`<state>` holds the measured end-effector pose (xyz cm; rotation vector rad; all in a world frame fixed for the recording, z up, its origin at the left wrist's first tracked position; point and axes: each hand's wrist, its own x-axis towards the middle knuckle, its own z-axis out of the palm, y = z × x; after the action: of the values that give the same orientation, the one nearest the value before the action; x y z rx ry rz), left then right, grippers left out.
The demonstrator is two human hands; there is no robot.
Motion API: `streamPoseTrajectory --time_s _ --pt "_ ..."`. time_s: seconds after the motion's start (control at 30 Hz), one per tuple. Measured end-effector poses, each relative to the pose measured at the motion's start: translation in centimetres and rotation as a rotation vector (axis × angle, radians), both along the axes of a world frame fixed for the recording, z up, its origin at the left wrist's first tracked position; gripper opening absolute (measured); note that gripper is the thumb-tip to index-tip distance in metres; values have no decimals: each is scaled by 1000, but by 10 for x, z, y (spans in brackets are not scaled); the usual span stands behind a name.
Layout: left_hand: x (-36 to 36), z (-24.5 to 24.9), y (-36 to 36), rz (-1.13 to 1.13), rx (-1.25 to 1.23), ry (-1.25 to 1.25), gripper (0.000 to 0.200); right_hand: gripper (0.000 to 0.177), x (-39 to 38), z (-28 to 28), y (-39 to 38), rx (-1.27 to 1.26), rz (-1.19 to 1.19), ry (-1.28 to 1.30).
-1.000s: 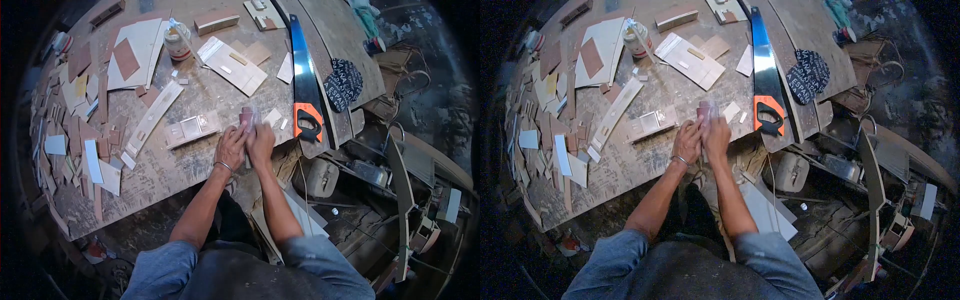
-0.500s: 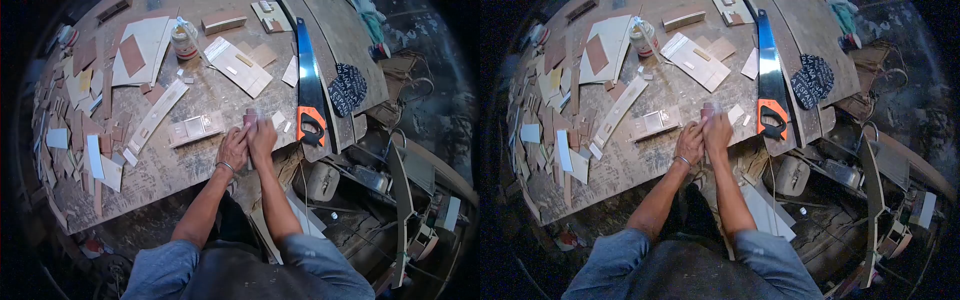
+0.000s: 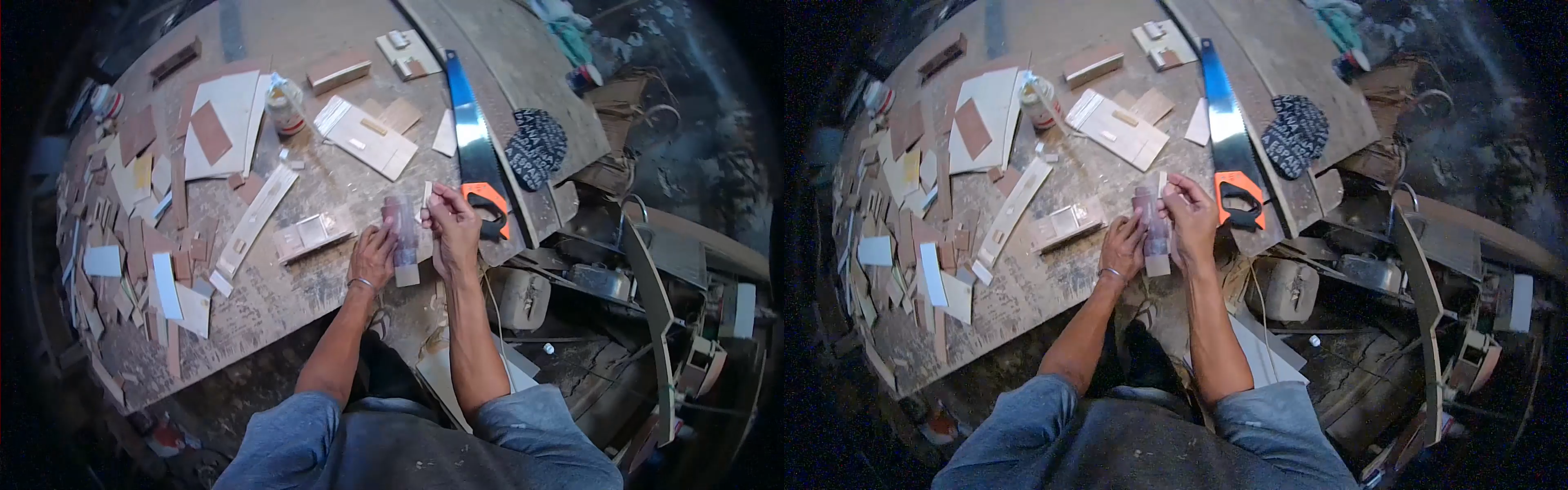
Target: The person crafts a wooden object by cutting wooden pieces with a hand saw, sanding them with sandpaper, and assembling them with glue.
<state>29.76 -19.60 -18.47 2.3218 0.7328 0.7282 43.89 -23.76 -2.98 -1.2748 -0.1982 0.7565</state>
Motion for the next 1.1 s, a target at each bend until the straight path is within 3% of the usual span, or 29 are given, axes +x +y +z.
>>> streamPoseTrajectory --time_s 0.2,0.53,0.63,0.73,0.87,1.1 --pt "0 -5 -1 -11 40 -17 31 32 5 48 -24 324 83 160" --pt "2 -1 -2 -6 70 -2 31 24 13 53 -40 310 106 128" --pt "1 -1 -2 -7 61 11 31 23 13 25 -38 118 21 0" --pt "2 -1 -2 -9 42 8 31 22 23 -27 -31 -324 69 -526" --pt "2 -2 -2 7 28 -17 36 19 3 -84 -19 -656 166 -1125" --pt "-2 -5 0 -12 1 11 49 11 -28 -132 -10 -675 142 -1184"
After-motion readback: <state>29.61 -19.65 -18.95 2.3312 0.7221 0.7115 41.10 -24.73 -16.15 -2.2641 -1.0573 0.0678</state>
